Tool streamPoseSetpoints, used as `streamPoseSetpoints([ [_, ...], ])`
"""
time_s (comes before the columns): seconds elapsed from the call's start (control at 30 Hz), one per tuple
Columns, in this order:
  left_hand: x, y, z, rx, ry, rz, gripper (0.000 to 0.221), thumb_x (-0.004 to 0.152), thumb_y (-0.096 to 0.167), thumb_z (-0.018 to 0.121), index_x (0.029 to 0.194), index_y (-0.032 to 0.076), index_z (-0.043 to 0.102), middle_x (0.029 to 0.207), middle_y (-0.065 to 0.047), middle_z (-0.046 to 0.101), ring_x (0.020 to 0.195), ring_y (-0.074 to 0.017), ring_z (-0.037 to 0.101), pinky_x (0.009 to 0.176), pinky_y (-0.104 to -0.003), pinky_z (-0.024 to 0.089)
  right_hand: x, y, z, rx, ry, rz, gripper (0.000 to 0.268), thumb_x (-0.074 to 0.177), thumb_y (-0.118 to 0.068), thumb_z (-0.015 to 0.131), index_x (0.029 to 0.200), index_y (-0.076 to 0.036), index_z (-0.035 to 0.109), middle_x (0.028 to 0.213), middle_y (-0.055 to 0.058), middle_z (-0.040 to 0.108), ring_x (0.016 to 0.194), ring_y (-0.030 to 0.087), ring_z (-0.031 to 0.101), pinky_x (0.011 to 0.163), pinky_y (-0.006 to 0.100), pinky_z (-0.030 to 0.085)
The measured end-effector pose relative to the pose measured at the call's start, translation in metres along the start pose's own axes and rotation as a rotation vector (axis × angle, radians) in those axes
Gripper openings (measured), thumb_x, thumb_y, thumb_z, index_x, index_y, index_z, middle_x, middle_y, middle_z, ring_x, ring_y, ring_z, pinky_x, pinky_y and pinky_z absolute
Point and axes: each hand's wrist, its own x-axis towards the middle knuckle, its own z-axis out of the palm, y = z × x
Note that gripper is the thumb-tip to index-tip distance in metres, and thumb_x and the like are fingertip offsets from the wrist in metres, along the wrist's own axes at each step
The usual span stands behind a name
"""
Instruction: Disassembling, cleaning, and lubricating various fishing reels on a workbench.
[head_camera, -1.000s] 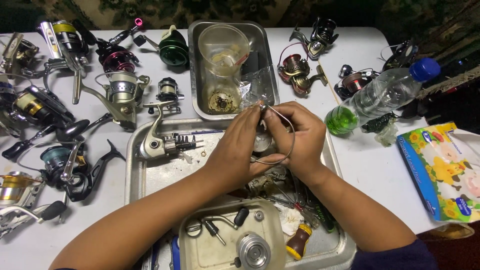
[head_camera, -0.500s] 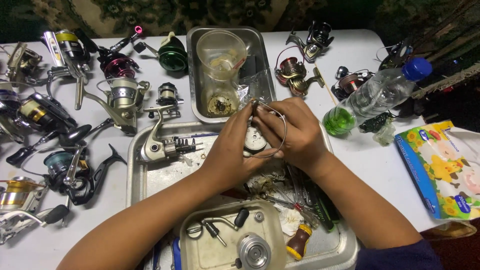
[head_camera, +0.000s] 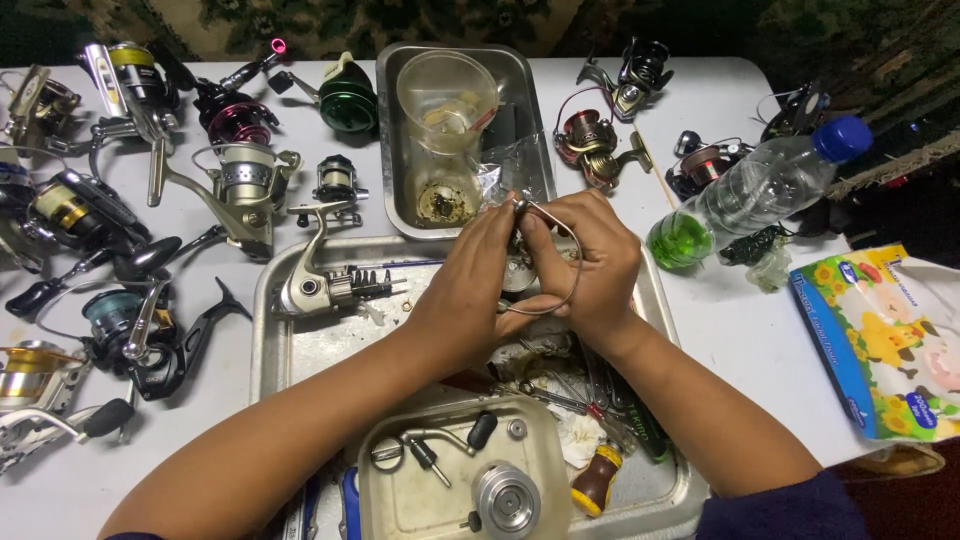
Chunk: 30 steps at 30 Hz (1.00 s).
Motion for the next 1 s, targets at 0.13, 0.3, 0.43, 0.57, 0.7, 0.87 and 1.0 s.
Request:
streamPoseSetpoints([
  [0.13, 0.001, 0.000, -0.004, 0.018, -0.064, 0.021, 0.097, 0.088, 0.039, 0.079, 0.147, -0.018, 0.027, 0.144, -0.041, 0.043, 0.139, -0.0506, 0.044, 0.120, -0.060, 0.033, -0.004, -0.007, -0.003, 0.197, -0.026, 0.398, 0.006, 0.097, 0.000, 0.069, 0.097, 0.006, 0.072, 0.077, 0.014, 0.068, 0.073, 0.018, 0.060, 0.067, 0.035, 0.052],
  [0.3, 0.004, 0.006, -0.008, -0.033, -0.073, 0.004, 0.105, 0.085, 0.049, 0.077, 0.149, -0.016, 0.026, 0.146, -0.038, 0.044, 0.140, -0.0491, 0.044, 0.121, -0.059, 0.032, -0.001, 0.001, -0.007, 0.070, 0.011, 0.137, 0.001, 0.093, 0.003, 0.075, 0.094, 0.003, 0.075, 0.079, 0.013, 0.068, 0.072, 0.024, 0.063, 0.066, 0.036, 0.052],
  [0.43, 0.005, 0.011, -0.013, -0.077, -0.089, -0.076, 0.105, 0.085, 0.051, 0.078, 0.149, -0.015, 0.027, 0.146, -0.038, 0.044, 0.140, -0.0473, 0.044, 0.122, -0.059, 0.031, 0.009, 0.008, -0.012, -0.181, 0.024, -0.268, 0.005, 0.089, 0.000, 0.083, 0.091, -0.001, 0.079, 0.087, 0.010, 0.070, 0.074, 0.028, 0.061, 0.069, 0.038, 0.051],
  [0.57, 0.003, 0.004, -0.007, -0.026, -0.031, 0.004, 0.100, 0.087, 0.049, 0.077, 0.148, -0.016, 0.029, 0.145, -0.038, 0.045, 0.139, -0.0496, 0.046, 0.121, -0.058, 0.032, 0.007, 0.009, -0.010, -0.159, 0.033, -0.263, 0.003, 0.091, -0.001, 0.081, 0.089, -0.002, 0.079, 0.082, 0.009, 0.065, 0.073, 0.028, 0.057, 0.070, 0.038, 0.051],
  [0.7, 0.000, -0.004, -0.003, 0.043, -0.045, 0.074, 0.102, 0.088, 0.051, 0.075, 0.148, -0.015, 0.027, 0.145, -0.037, 0.045, 0.140, -0.0474, 0.045, 0.123, -0.057, 0.032, 0.002, 0.001, -0.007, 0.030, 0.018, 0.045, 0.002, 0.095, -0.003, 0.078, 0.093, -0.001, 0.078, 0.080, 0.012, 0.066, 0.076, 0.024, 0.059, 0.074, 0.036, 0.049],
  [0.87, 0.000, -0.008, -0.003, 0.116, -0.043, 0.117, 0.109, 0.085, 0.058, 0.072, 0.151, -0.014, 0.025, 0.147, -0.036, 0.044, 0.142, -0.0455, 0.044, 0.124, -0.054, 0.032, -0.006, -0.006, 0.000, 0.252, 0.070, 0.337, 0.007, 0.096, -0.004, 0.075, 0.097, 0.003, 0.073, 0.084, 0.012, 0.067, 0.083, 0.015, 0.056, 0.078, 0.033, 0.049],
  [1.0, 0.005, 0.006, -0.017, -0.018, -0.071, 0.022, 0.105, 0.084, 0.052, 0.078, 0.148, -0.014, 0.029, 0.144, -0.036, 0.048, 0.138, -0.0470, 0.047, 0.121, -0.058, 0.034, -0.003, 0.015, -0.005, -0.018, 0.066, -0.071, 0.005, 0.093, -0.004, 0.079, 0.093, 0.000, 0.077, 0.080, 0.011, 0.066, 0.077, 0.024, 0.058, 0.075, 0.037, 0.046],
])
